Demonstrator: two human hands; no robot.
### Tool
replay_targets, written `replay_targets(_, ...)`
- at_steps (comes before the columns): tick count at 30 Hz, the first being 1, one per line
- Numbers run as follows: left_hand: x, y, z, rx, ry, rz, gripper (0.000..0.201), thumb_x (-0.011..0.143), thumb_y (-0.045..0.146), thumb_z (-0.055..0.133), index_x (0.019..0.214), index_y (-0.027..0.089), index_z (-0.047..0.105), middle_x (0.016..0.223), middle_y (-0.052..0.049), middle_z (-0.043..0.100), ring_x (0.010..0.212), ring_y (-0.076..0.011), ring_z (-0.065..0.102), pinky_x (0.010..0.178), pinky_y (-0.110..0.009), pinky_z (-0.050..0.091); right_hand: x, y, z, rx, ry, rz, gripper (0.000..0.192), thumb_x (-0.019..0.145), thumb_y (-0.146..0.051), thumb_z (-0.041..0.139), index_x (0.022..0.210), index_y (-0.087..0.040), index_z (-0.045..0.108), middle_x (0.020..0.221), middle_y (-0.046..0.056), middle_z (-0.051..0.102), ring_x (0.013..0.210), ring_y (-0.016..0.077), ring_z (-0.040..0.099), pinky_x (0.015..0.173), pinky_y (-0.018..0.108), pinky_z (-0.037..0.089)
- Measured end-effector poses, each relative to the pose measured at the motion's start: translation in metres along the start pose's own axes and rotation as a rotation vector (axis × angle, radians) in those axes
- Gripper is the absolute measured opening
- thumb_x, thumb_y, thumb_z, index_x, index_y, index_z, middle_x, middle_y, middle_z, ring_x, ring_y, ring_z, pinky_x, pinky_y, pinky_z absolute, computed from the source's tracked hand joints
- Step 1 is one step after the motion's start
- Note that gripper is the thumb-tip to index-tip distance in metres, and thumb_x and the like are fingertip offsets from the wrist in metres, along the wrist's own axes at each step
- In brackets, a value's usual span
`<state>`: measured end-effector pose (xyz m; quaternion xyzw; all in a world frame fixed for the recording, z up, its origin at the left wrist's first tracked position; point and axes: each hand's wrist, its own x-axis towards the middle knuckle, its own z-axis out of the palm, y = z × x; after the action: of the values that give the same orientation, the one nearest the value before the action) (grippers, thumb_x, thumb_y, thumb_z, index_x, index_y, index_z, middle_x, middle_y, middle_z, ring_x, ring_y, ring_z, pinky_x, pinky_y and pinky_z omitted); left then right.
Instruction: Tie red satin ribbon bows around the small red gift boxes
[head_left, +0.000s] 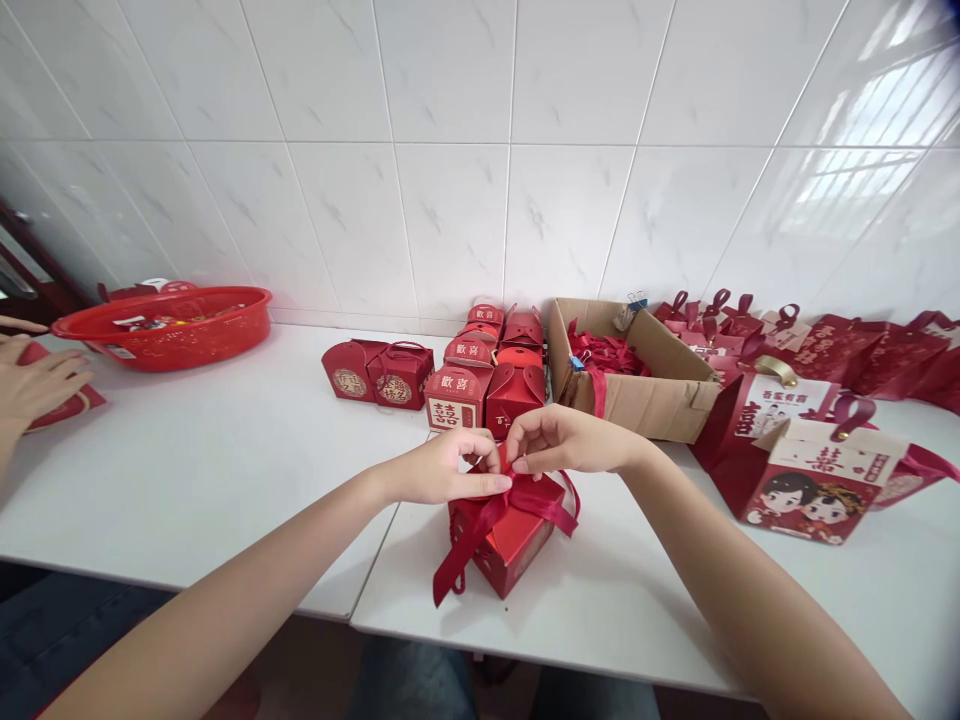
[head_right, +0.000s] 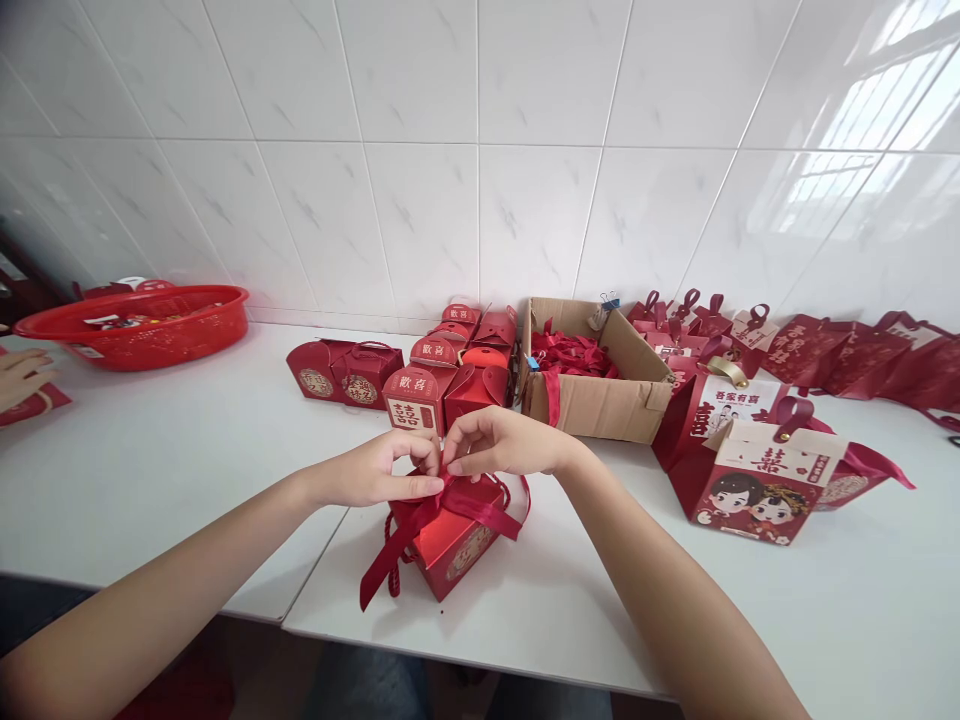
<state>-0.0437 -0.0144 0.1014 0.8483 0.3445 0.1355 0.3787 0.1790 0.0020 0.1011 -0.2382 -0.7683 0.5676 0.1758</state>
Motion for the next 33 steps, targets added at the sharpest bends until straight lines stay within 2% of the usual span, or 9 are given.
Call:
replay_targets(10, -0.001, -0.002, 0.0, 0.025, 0.018, -0.008, 0.033, 0.078, 0.048, 0.062, 0.07, 0.018, 0.05, 0.083, 0.001, 0.051, 0.077, -0.0143, 0.049, 0.075, -0.028, 0.039, -0.003, -0.006, 0.004, -0.135, -0.024, 0.051, 0.015, 0.079, -0.019, 0.057, 0.092, -0.014, 0.065, 0.073, -0.002, 0.057, 0.059, 0.0064, 0.045, 0.056, 0.019, 0.038)
replay_targets(16, -0.005, -0.003, 0.0, 0.087, 0.042, -0.021, 0.032, 0.074, 0.046, 0.067, 0.073, 0.019, 0.049, 0.081, 0.001, 0.05, 0.08, -0.0158, 0.049, 0.075, -0.028, 0.039, -0.006, -0.013, 0.004, -0.273, -0.026, 0.047, 0.028, 0.075, -0.012, 0.05, 0.094, -0.01, 0.071, 0.07, -0.001, 0.058, 0.056, 0.0059, 0.042, 0.053, 0.019, 0.036)
replay_targets(22, -0.006, -0.002, -0.003, 0.115, 0.04, -0.016, 0.032, 0.078, 0.048, 0.062, 0.073, 0.019, 0.049, 0.081, 0.001, 0.05, 0.074, -0.0141, 0.046, 0.07, -0.027, 0.038, -0.007, -0.015, 0.004, -0.304, -0.024, 0.058, 0.036, 0.072, -0.011, 0.045, 0.095, -0.008, 0.073, 0.072, 0.002, 0.061, 0.055, 0.0061, 0.043, 0.051, 0.019, 0.035)
replay_targets(28, -0.007, -0.003, -0.006, 0.072, 0.054, -0.025, 0.032, 0.08, 0.045, 0.06, 0.068, 0.018, 0.047, 0.076, 0.002, 0.049, 0.073, -0.0135, 0.045, 0.071, -0.026, 0.037, -0.009, -0.015, 0.003, -0.331, -0.051, 0.106, 0.038, 0.072, -0.013, 0.045, 0.1, -0.011, 0.071, 0.068, 0.0, 0.057, 0.053, 0.0063, 0.04, 0.048, 0.019, 0.031)
replay_targets(33, -0.007, -0.005, -0.005, -0.047, 0.075, -0.011, 0.028, 0.079, 0.04, 0.063, 0.067, 0.017, 0.052, 0.074, 0.002, 0.048, 0.073, -0.0127, 0.045, 0.072, -0.025, 0.037, -0.009, -0.013, 0.002, -0.289, -0.044, 0.093, 0.037, 0.072, -0.012, 0.046, 0.1, -0.012, 0.069, 0.067, -0.001, 0.054, 0.054, 0.0063, 0.041, 0.049, 0.019, 0.033)
